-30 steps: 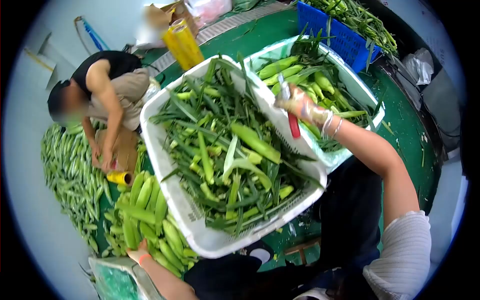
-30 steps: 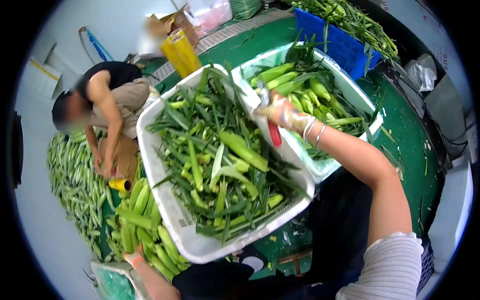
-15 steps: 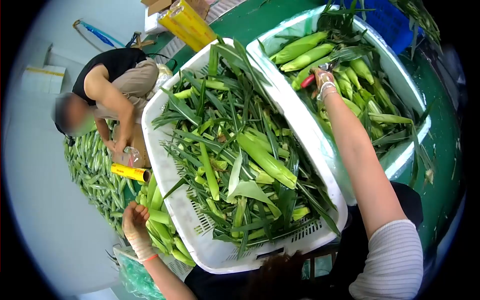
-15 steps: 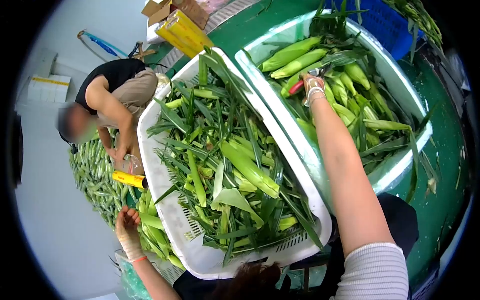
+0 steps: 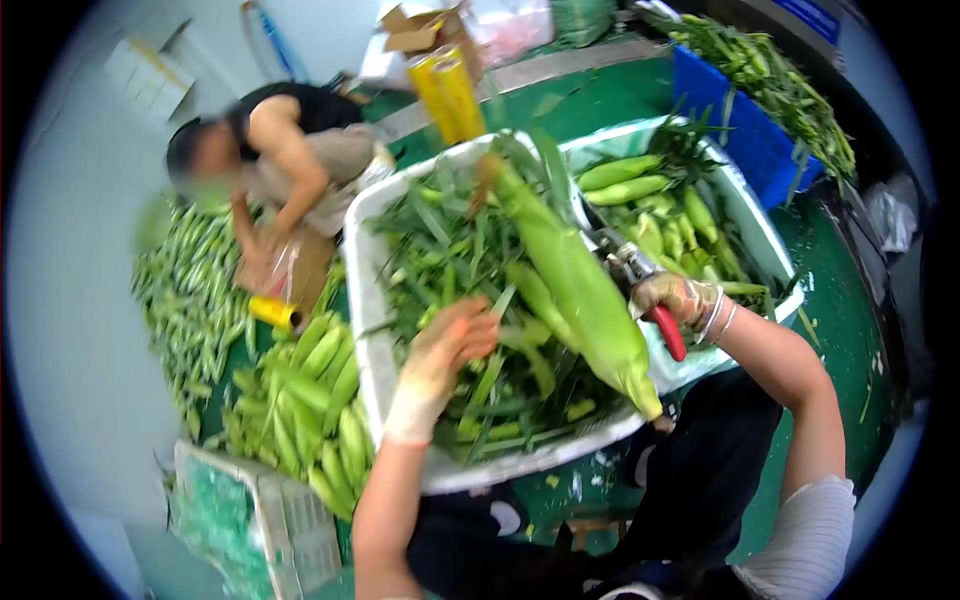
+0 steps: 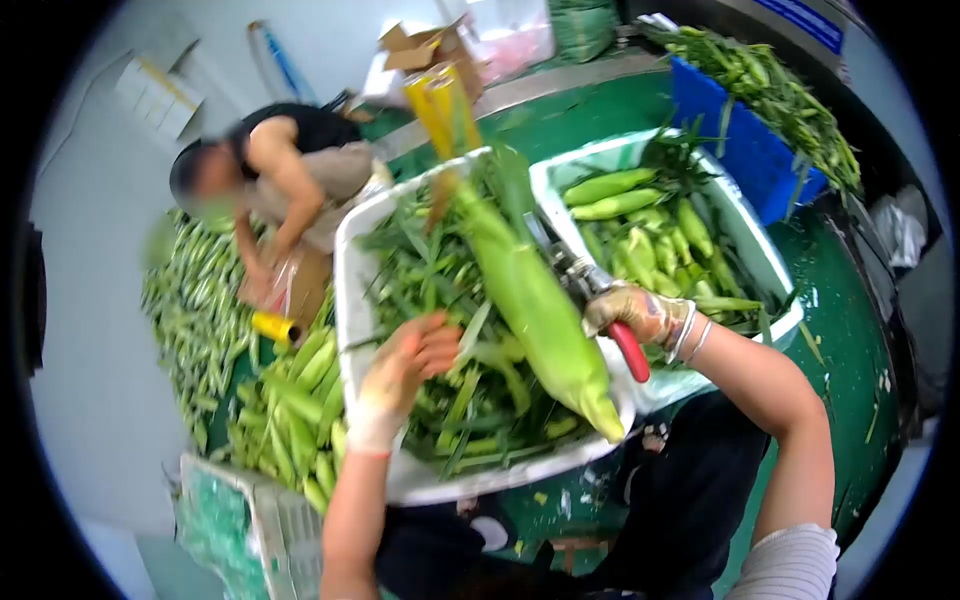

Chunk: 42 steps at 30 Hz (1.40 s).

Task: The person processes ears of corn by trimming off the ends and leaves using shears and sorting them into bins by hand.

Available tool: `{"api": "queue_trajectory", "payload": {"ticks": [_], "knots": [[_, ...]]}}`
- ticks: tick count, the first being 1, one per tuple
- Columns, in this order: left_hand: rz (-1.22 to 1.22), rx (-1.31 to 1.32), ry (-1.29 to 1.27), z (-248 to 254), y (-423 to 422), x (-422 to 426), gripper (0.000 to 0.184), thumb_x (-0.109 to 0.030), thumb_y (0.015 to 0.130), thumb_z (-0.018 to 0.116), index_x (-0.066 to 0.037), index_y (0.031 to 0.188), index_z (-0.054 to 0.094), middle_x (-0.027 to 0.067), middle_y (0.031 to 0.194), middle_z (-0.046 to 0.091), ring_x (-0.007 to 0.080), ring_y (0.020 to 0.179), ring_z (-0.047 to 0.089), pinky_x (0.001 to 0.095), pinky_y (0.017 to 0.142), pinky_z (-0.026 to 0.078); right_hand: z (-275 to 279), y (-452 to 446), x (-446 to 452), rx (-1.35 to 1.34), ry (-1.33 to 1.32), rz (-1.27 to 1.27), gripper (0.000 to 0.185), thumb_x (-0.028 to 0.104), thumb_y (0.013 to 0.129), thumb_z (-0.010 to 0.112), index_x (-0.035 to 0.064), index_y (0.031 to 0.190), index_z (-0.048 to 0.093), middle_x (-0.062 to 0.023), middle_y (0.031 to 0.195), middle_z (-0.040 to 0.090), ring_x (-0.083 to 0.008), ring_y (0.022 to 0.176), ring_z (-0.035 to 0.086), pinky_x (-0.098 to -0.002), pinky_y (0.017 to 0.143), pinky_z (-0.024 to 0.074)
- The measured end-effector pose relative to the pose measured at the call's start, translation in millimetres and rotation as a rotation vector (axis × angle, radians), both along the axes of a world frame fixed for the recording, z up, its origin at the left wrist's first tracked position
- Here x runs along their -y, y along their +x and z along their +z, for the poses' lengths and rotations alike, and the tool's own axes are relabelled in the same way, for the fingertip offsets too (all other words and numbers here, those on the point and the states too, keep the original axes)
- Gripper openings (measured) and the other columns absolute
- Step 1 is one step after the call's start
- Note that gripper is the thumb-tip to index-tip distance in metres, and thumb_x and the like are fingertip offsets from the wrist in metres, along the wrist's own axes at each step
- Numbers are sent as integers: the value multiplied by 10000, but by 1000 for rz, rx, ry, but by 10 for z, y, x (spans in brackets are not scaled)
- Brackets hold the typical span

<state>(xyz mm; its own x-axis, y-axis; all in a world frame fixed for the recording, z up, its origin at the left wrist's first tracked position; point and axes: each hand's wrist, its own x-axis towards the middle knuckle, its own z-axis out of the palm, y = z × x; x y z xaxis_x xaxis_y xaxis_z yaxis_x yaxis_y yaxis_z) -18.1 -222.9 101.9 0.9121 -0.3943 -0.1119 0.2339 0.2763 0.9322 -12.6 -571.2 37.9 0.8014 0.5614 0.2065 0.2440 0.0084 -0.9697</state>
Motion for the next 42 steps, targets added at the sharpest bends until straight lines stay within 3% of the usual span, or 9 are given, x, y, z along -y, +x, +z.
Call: {"api": "queue_trajectory", "payload": {"ticks": [2,4,8,14,22,29,35,41,42], "knots": [[28,-59,-257,68,-118,79,449,-342,881,579,15,1148,527,109,983,631,222,871,614,332,807,485,-38,-87,-645,-151,107,187,207,140,787,677,40,955,607,-72,846,610,-167,784,566,-307,733,479],[174,-96,-335,103,-159,-93,409,-356,850,600,-16,1070,546,91,902,632,239,825,611,357,778,489,58,-24,-1167,461,-8,368,304,238,816,667,35,1024,581,-52,845,594,-132,771,535,-278,741,456],[610,-284,-797,12,4,-981,238,-331,825,594,-97,842,553,71,746,584,204,696,553,331,673,474,463,-626,-1756,-703,149,-59,314,276,802,666,64,985,524,-43,806,585,-134,778,552,-309,671,474],[1065,-107,-840,-107,223,-1762,345,-379,862,482,-49,760,489,92,716,542,247,694,527,377,713,456,-182,-1120,-2172,-457,-533,-108,967,478,617,760,-59,1297,330,-232,1100,527,-334,1045,533,-380,947,428],[1009,6,-881,-53,100,-1466,249,-315,857,474,-96,740,479,37,683,492,179,651,473,330,704,430,581,-611,-2694,-746,273,-29,232,208,754,694,31,792,550,-30,649,526,-122,622,501,-274,608,430],[871,-117,-889,-398,321,-1794,310,-367,890,449,-96,746,493,44,656,494,193,628,468,330,661,424,29,-810,-2306,-535,-524,-270,311,241,753,692,-12,839,532,-82,646,572,-168,518,570,-302,486,482],[677,-66,-563,-280,252,-1246,357,-405,828,605,-53,840,544,95,738,601,238,702,564,390,726,488,222,-544,-2044,59,-621,-456,715,405,664,777,-50,1081,416,-200,864,598,-289,774,596,-364,695,492],[774,-149,-352,-204,297,-1046,460,-511,855,556,-53,809,553,86,689,584,239,600,556,344,612,474,456,-550,-2067,-49,-560,-277,543,313,682,765,-8,1052,532,-154,887,621,-249,820,598,-333,749,484],[930,42,66,-248,276,-1240,466,-496,862,553,-39,772,565,77,665,577,220,573,548,344,597,481,353,-523,-2003,-177,-587,-399,537,312,692,746,-12,1059,526,-157,886,625,-255,804,603,-330,756,489]]}}
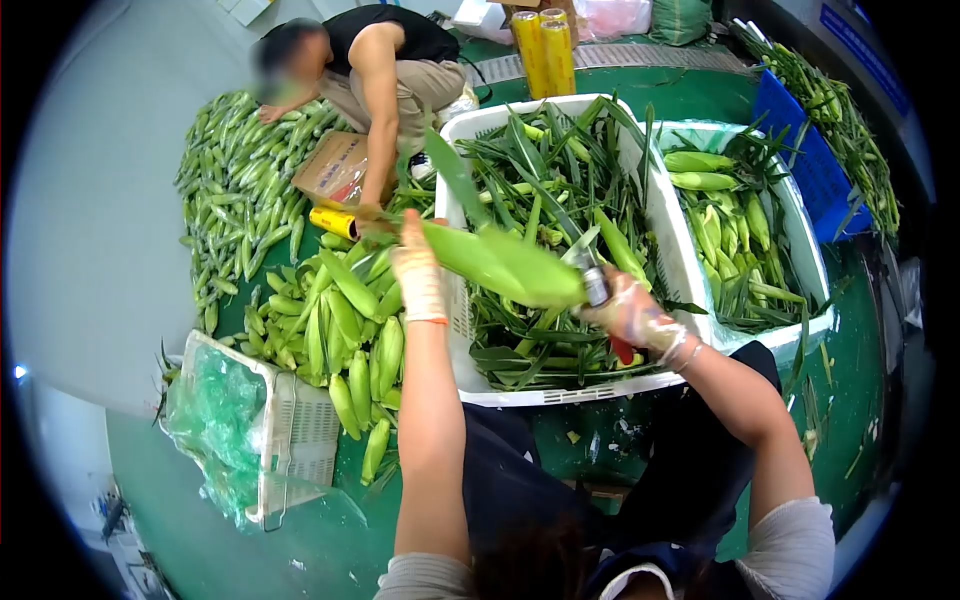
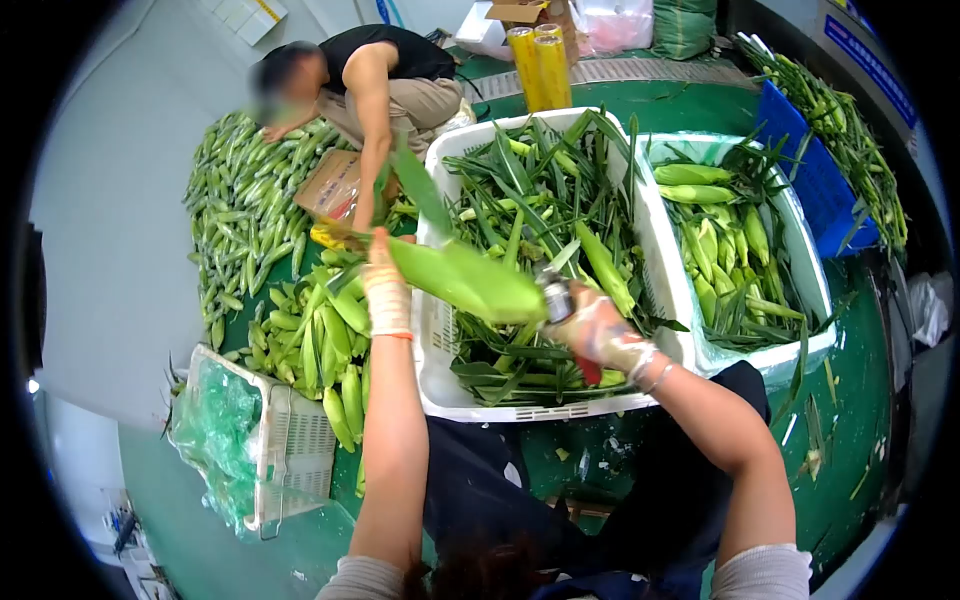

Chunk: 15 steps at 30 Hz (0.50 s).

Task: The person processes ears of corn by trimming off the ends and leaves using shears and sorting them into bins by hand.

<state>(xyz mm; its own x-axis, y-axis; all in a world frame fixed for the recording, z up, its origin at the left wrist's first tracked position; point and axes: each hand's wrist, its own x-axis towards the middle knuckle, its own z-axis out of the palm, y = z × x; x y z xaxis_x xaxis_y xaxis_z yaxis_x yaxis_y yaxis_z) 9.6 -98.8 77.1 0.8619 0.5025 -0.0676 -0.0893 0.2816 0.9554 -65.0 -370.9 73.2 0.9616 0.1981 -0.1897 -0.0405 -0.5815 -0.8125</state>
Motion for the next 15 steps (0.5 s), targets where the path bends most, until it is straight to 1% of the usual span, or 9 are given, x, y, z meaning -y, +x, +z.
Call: {"api": "queue_trajectory", "payload": {"ticks": [1,2,4,5,7,8,11,13,15], "knots": [[136,-20,458,-24,-23,-218,476,-481,870,551,-25,736,577,69,641,569,201,546,539,344,583,487,-22,27,154,-123,-61,-78,575,336,683,745,-22,1064,508,-176,886,627,-290,791,612,-335,762,495],[137,-28,468,-176,27,-505,476,-481,870,551,-25,736,577,69,641,569,201,546,539,344,583,487,-60,65,274,-79,-150,-52,594,349,675,749,-31,1058,500,-183,885,628,-308,791,614,-343,764,496],[52,124,66,-499,252,-964,408,-400,899,543,-19,763,596,62,610,544,186,506,515,303,492,463,-158,150,459,98,-314,46,658,397,652,761,-56,1038,480,-217,900,626,-357,828,616,-374,779,493],[84,-93,-154,-232,98,-622,380,-386,873,588,-8,845,590,76,633,555,204,520,538,311,502,475,-246,180,434,312,-445,84,708,428,634,767,-63,1045,464,-230,919,609,-370,857,603,-394,786,487],[-43,-127,-266,-37,28,-139,411,-394,824,650,1,914,575,97,675,578,218,561,573,341,539,499,-192,163,204,260,-323,73,750,478,624,767,-53,1060,466,-218,937,592,-352,876,593,-385,805,479],[-136,-77,-213,-5,-16,86,454,-421,797,675,0,931,572,105,702,592,223,591,585,356,564,506,64,127,88,-128,-111,118,775,529,625,757,-40,1069,472,-191,929,586,-306,873,586,-365,813,473],[-441,-178,-256,54,49,577,571,-490,740,718,3,983,564,115,749,613,231,671,608,372,628,518,-156,-91,-231,-222,760,102,664,344,639,816,-18,1076,470,-135,928,609,-227,865,587,-332,777,481],[-521,-171,-236,60,5,706,585,-462,743,727,25,1018,557,135,834,642,236,719,623,366,705,520,-238,-131,-262,38,501,28,621,244,630,825,-9,1078,476,-116,932,615,-221,858,590,-326,767,485],[-469,-228,149,-46,-79,758,604,-451,759,715,34,1080,551,132,946,632,196,802,600,308,744,489,-190,-135,-233,110,183,-18,773,382,615,817,-28,1126,406,-152,884,625,-285,772,626,-342,743,506]]}}
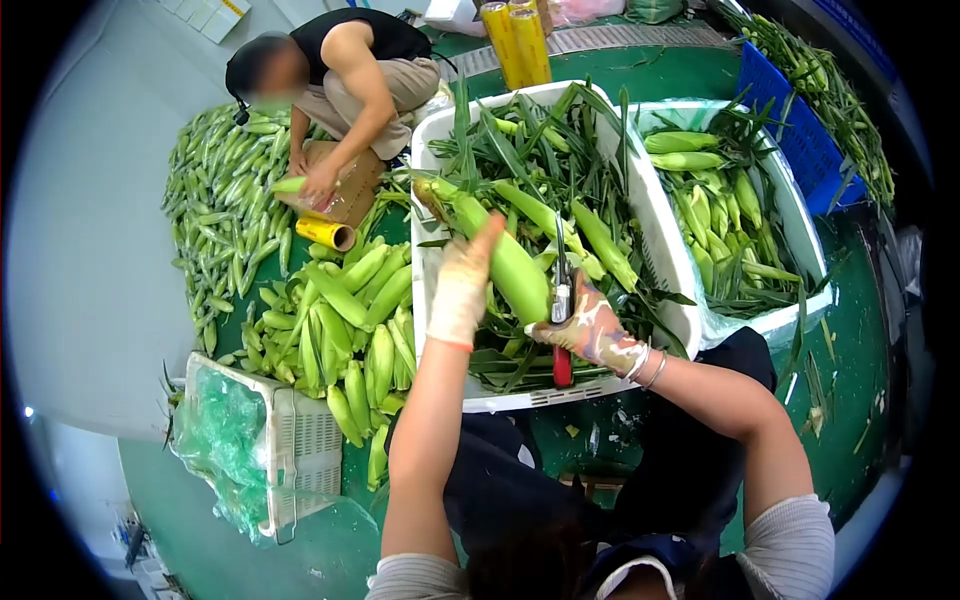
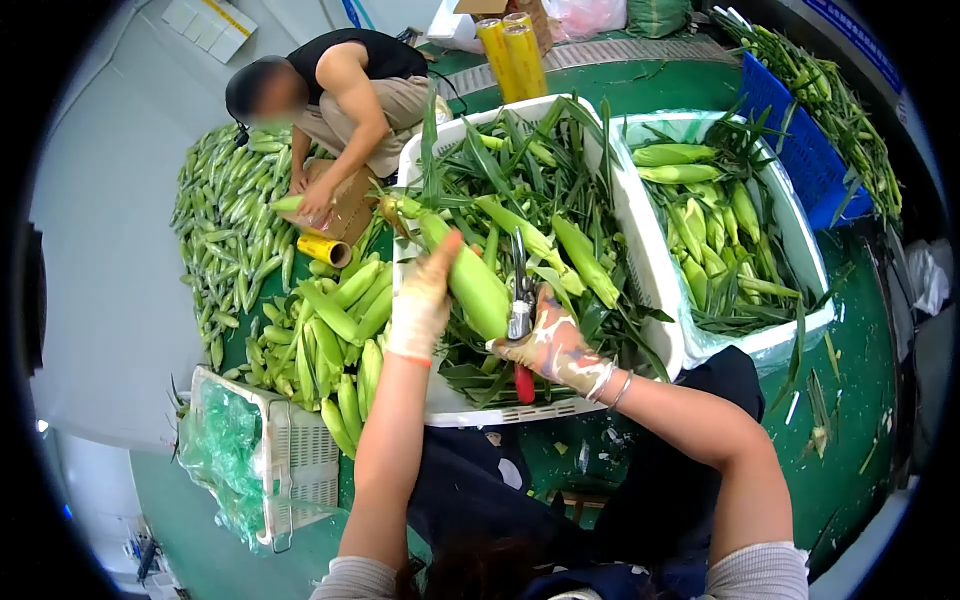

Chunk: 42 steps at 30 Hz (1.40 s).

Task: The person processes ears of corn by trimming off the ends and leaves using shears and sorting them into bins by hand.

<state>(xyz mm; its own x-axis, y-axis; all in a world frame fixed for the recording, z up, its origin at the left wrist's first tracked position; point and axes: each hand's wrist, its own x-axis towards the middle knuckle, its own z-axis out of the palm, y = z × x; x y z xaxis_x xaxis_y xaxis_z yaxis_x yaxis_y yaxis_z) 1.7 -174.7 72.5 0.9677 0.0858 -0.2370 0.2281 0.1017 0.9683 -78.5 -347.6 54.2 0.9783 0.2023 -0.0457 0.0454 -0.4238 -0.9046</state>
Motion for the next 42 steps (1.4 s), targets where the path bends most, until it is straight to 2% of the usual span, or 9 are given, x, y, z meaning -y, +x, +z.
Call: {"api": "queue_trajectory", "payload": {"ticks": [5,14,20,24,27,30,31,36,42], "knots": [[-4,166,326,-106,-210,-21,429,-204,742,708,71,1032,550,152,957,642,220,831,596,291,782,465,33,-173,69,-24,-134,265,746,402,622,786,-14,1069,357,-226,881,587,-349,825,609,-388,751,495],[-460,193,722,-100,-493,-68,484,-245,715,696,7,1102,550,161,943,653,293,856,626,350,791,484,33,300,463,-247,-45,456,598,307,678,784,-3,1025,409,-106,820,580,-171,731,555,-306,664,473],[-474,0,541,-238,-501,-239,572,-177,707,753,51,1166,499,130,950,658,184,844,638,277,784,496,-46,202,491,-493,211,399,244,191,742,720,20,698,552,-26,538,545,-108,437,522,-246,424,442],[-544,-25,229,25,-435,-529,426,-162,724,696,54,1052,528,116,820,633,190,712,618,284,675,507,4,87,537,-828,416,460,230,188,768,716,29,797,552,-21,682,581,-104,561,571,-236,552,497],[-607,-104,-219,66,-502,-523,493,-265,624,726,37,971,550,136,724,587,246,613,580,352,582,495,-52,13,493,-619,321,653,360,307,798,679,62,1016,532,-9,851,557,-102,742,517,-250,657,448],[-801,-218,-478,-42,-558,-400,498,-262,609,728,61,953,566,153,719,593,252,626,585,348,587,502,223,24,390,-590,412,653,375,160,776,702,44,1093,539,-23,895,580,-111,784,547,-239,667,470],[-815,-312,-495,-49,-597,-354,495,-278,596,729,64,913,563,169,709,582,265,612,578,361,553,495,234,33,361,-559,738,697,355,160,774,702,29,1065,546,-47,888,596,-113,746,569,-244,610,480],[-566,-247,-384,-5,-671,-481,613,-434,722,679,72,1046,557,125,698,585,211,581,576,317,531,495,213,49,474,-649,557,277,266,226,787,677,15,677,557,-41,572,557,-124,468,549,-268,468,493],[378,59,-55,20,-370,-1813,561,-555,852,520,-34,1057,558,33,804,542,154,708,524,267,676,451,228,285,1707,-493,81,337,311,325,791,705,63,912,591,-24,789,604,-116,726,585,-284,636,472]]}}
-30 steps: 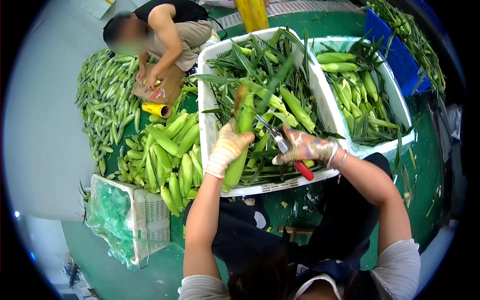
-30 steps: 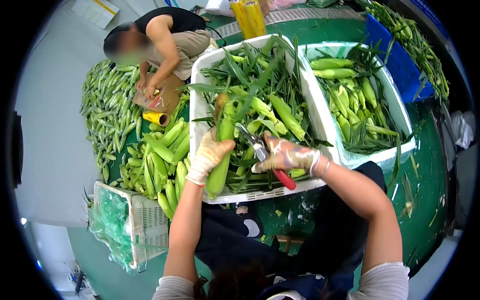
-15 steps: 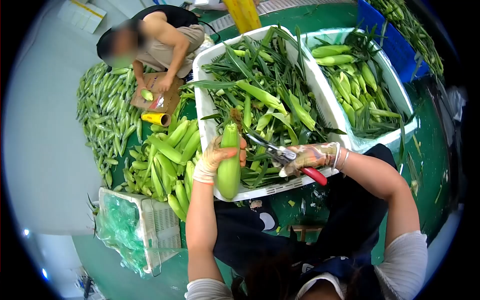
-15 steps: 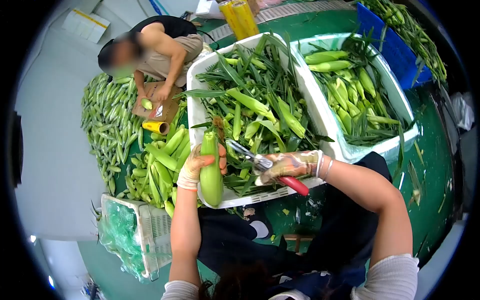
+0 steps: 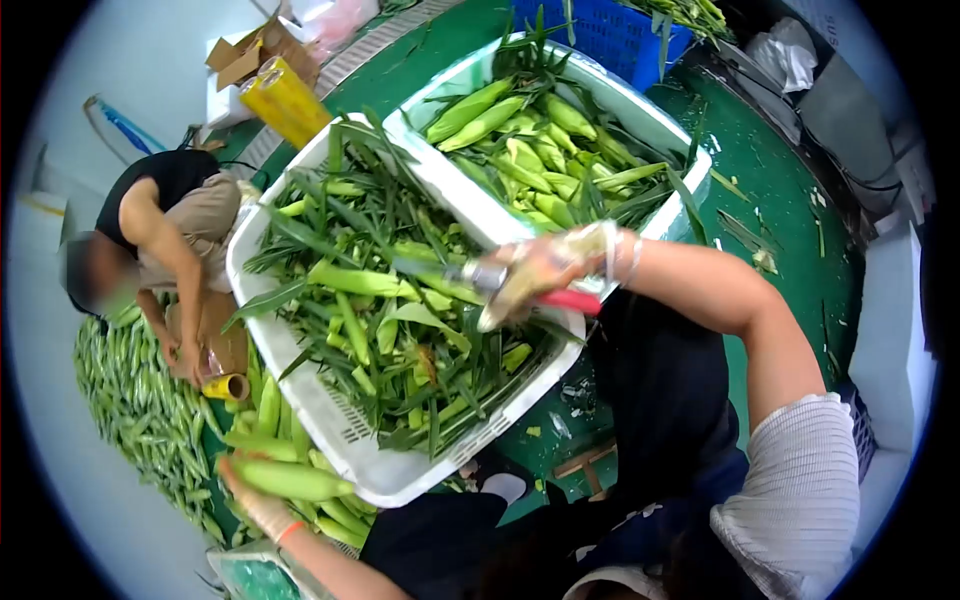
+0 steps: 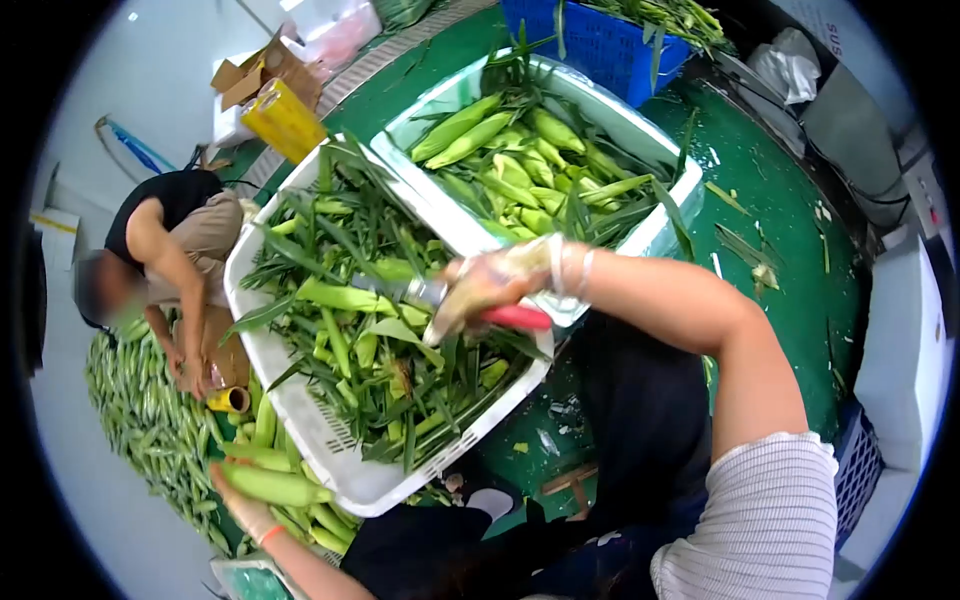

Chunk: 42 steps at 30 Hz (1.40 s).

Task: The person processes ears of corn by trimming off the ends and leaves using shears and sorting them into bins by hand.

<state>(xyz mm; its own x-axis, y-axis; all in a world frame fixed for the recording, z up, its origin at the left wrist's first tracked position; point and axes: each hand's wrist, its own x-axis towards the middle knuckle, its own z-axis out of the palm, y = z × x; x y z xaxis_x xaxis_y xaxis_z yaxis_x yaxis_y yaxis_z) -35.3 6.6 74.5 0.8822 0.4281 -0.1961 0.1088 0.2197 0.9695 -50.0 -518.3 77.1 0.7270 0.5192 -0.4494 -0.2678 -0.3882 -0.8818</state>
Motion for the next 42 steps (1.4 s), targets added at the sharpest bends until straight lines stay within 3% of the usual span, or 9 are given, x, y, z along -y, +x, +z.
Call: {"api": "queue_trajectory", "payload": {"ticks": [2,7,10,13,20,32,36,39,42], "knots": [[154,52,-8,-183,13,-741,538,-527,865,516,-25,1055,558,47,864,548,177,769,520,283,734,446,-45,42,600,59,162,-249,485,446,783,663,-21,909,621,-52,759,618,-133,686,602,-269,618,506],[624,-14,421,-119,174,-1099,409,-328,935,449,10,1155,521,101,1055,601,205,974,549,342,891,429,-897,530,1839,215,-832,-703,359,358,692,623,8,767,638,-157,710,632,-245,644,601,-370,598,480],[777,-619,1164,-451,584,-2212,362,-210,939,425,28,1206,477,141,1179,581,220,1072,531,365,957,409,-1703,799,1989,168,-977,-683,290,287,641,654,42,796,658,-180,765,650,-277,721,639,-376,647,501],[652,413,1174,-829,953,-2670,409,-126,925,433,52,1291,399,177,1198,566,245,1103,519,369,945,437,-2343,1020,1760,250,-967,-585,252,244,640,641,44,792,655,-185,798,649,-298,738,639,-394,653,503],[317,-342,1940,-524,1148,-698,562,-207,843,624,-28,1330,409,227,1213,535,346,1131,497,373,949,409,-2471,1218,1527,225,-1006,-372,188,220,681,669,69,793,672,-153,805,653,-296,703,630,-391,594,490],[-1058,12,375,291,39,2228,301,-247,900,577,-23,1097,619,100,1022,642,167,859,627,262,782,495,1068,152,435,1188,238,-988,479,-28,681,656,15,1119,468,-116,1057,600,-237,971,591,-358,853,487],[-880,10,-845,475,-72,2643,669,-486,830,613,24,1236,465,123,1089,609,242,1010,576,365,916,448,934,-85,-424,1012,935,-1003,418,-15,734,634,32,1124,494,-106,1073,589,-225,997,578,-365,924,454],[-359,186,-1271,512,166,2341,421,-408,820,650,-33,983,548,102,1031,610,237,940,562,383,912,431,593,-291,-894,479,897,-968,387,-39,756,663,47,1092,493,-58,948,599,-148,801,583,-287,642,514],[-73,317,-918,307,313,1786,204,-241,804,582,-68,705,539,80,740,592,267,752,568,390,783,475,139,-324,-1136,229,583,-737,321,-26,753,678,31,1032,531,-30,798,594,-135,698,568,-268,639,498]]}}
